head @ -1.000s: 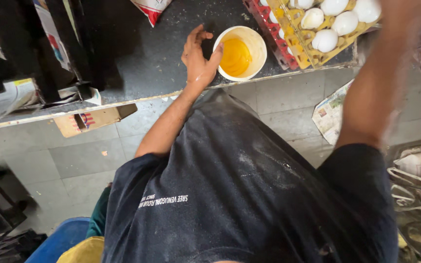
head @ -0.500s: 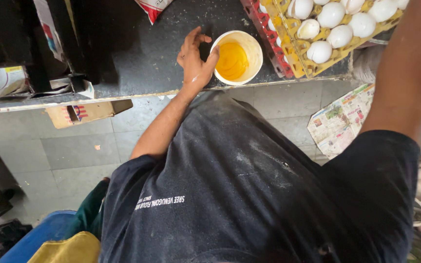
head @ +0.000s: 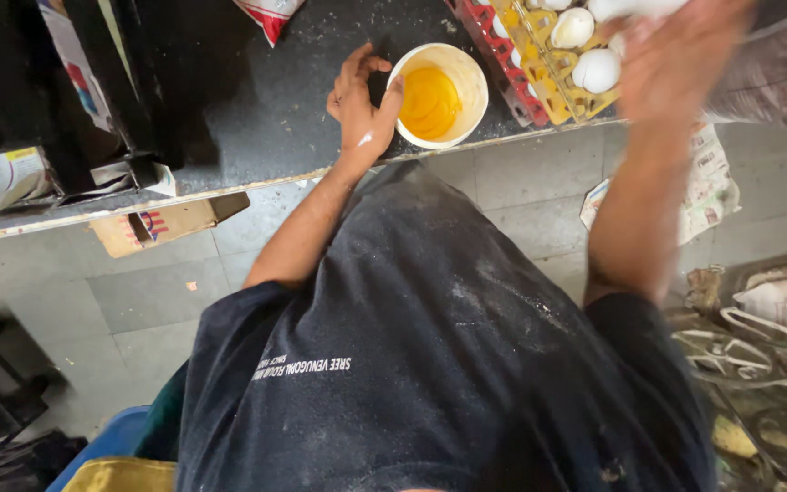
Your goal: The person cracks multiple eggs one by one into a white bowl. They pick up an egg from a yellow crate, crack it against the bowl's rim, and empty the contents into the bowl, discarding the shell. This process is repeated continuously.
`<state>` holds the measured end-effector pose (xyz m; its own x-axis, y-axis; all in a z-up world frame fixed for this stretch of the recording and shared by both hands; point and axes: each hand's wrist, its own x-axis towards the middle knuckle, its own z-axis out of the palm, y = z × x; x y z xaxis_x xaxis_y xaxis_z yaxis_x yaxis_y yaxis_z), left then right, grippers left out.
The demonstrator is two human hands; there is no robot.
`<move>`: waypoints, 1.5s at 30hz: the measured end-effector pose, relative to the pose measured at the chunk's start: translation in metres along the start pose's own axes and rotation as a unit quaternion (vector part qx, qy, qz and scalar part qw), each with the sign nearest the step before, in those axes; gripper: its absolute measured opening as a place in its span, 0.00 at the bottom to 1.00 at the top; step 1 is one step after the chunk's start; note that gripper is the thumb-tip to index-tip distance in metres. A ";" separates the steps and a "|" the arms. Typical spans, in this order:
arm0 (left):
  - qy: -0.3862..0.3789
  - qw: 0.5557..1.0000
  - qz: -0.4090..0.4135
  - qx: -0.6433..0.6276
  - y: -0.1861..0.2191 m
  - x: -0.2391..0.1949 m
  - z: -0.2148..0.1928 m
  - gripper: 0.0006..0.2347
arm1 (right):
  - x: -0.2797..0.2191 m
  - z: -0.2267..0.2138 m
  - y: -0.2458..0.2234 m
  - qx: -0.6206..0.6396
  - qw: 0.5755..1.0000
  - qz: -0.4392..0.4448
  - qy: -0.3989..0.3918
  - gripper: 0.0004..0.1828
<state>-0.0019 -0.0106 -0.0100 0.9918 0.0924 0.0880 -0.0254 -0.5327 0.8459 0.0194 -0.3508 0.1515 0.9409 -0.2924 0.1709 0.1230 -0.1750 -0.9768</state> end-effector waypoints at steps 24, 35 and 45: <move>0.016 1.000 0.007 -0.003 -0.004 -0.003 0.000 0.18 | -0.094 0.136 0.013 -0.236 0.935 -0.131 -0.230 0.25; 0.032 0.999 0.028 0.005 -0.001 -0.003 -0.002 0.17 | -0.078 0.129 -0.015 -0.249 0.922 -0.119 -0.272 0.17; 0.020 1.000 0.017 0.006 0.003 -0.002 -0.006 0.16 | -0.077 0.117 -0.033 -0.260 0.918 -0.185 -0.237 0.23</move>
<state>-0.0050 -0.0075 -0.0040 0.9846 0.1072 0.1378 -0.0577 -0.5454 0.8362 -0.0208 -0.2127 0.1557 0.9121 0.2974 0.2821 0.4098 -0.6410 -0.6490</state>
